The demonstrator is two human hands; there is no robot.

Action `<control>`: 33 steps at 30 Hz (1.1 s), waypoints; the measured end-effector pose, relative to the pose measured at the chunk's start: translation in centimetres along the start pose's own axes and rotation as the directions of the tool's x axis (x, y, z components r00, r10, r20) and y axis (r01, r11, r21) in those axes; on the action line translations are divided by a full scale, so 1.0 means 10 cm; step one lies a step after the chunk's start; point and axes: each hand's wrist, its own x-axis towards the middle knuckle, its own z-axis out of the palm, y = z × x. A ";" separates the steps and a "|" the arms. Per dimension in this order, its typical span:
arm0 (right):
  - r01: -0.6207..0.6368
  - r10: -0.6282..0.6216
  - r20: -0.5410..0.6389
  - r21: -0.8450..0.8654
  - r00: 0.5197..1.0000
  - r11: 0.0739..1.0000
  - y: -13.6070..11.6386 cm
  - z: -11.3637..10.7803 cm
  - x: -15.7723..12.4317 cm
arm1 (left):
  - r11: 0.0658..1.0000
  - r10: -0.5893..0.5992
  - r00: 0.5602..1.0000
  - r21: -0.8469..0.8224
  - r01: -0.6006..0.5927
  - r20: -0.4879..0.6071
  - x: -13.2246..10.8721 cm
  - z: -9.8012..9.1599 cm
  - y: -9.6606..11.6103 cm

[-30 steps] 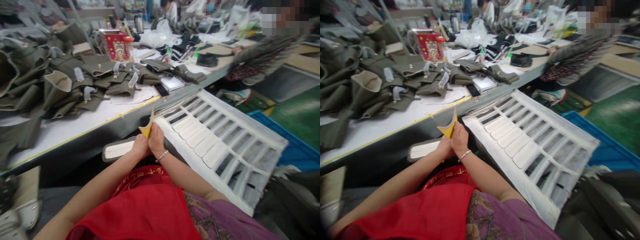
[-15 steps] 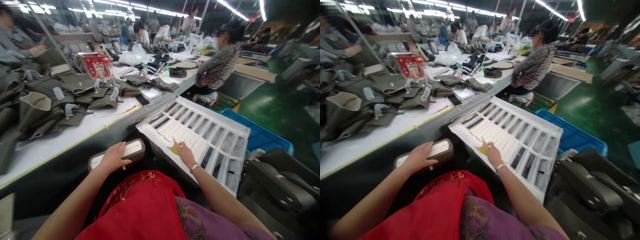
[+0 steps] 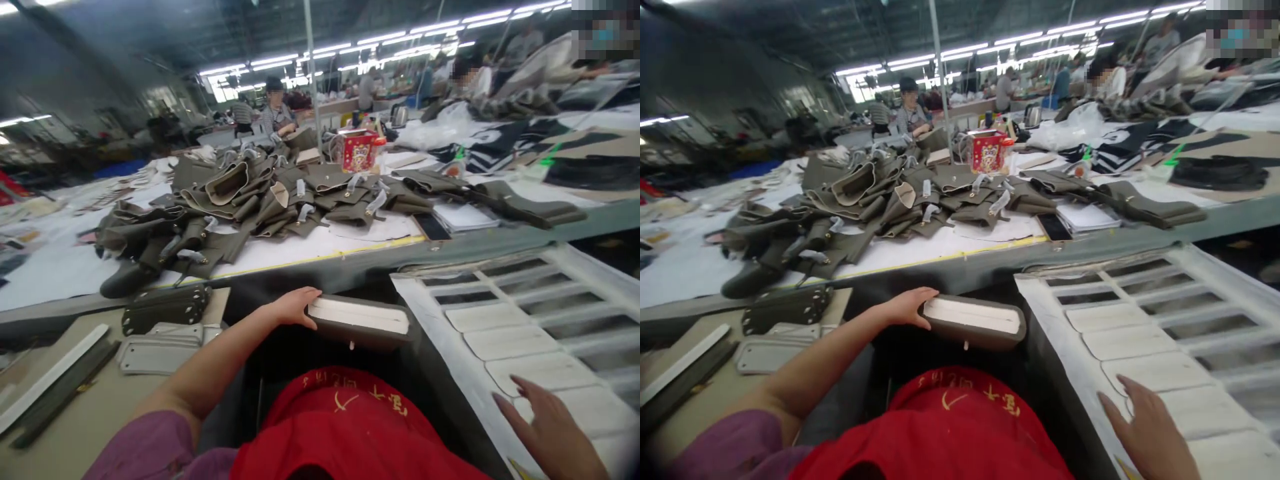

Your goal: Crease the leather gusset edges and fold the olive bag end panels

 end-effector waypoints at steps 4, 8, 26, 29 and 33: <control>0.276 -0.286 0.081 0.112 0.955 0.955 -0.62 -0.13 1.11 | 0.999 -0.015 1.000 -0.045 0.014 -0.025 0.03 0.02 0.00; 0.353 -0.379 0.269 0.140 0.885 0.925 -0.95 -0.11 1.65 | 0.993 -0.026 0.997 -0.116 0.018 -0.068 0.03 0.05 -0.03; 0.196 -0.255 0.551 0.163 0.795 0.967 -1.04 0.06 1.99 | 0.899 0.005 0.983 -0.429 -0.086 -0.186 0.06 0.32 -0.28; 0.244 -0.324 0.503 0.220 0.802 0.945 -1.06 0.09 1.99 | 0.937 0.029 0.988 -0.340 -0.079 -0.149 0.11 0.32 -0.25; 0.271 -0.347 0.484 0.222 0.803 0.937 -1.13 0.06 2.01 | 0.996 0.043 0.994 -0.077 -0.051 -0.100 0.22 0.25 -0.12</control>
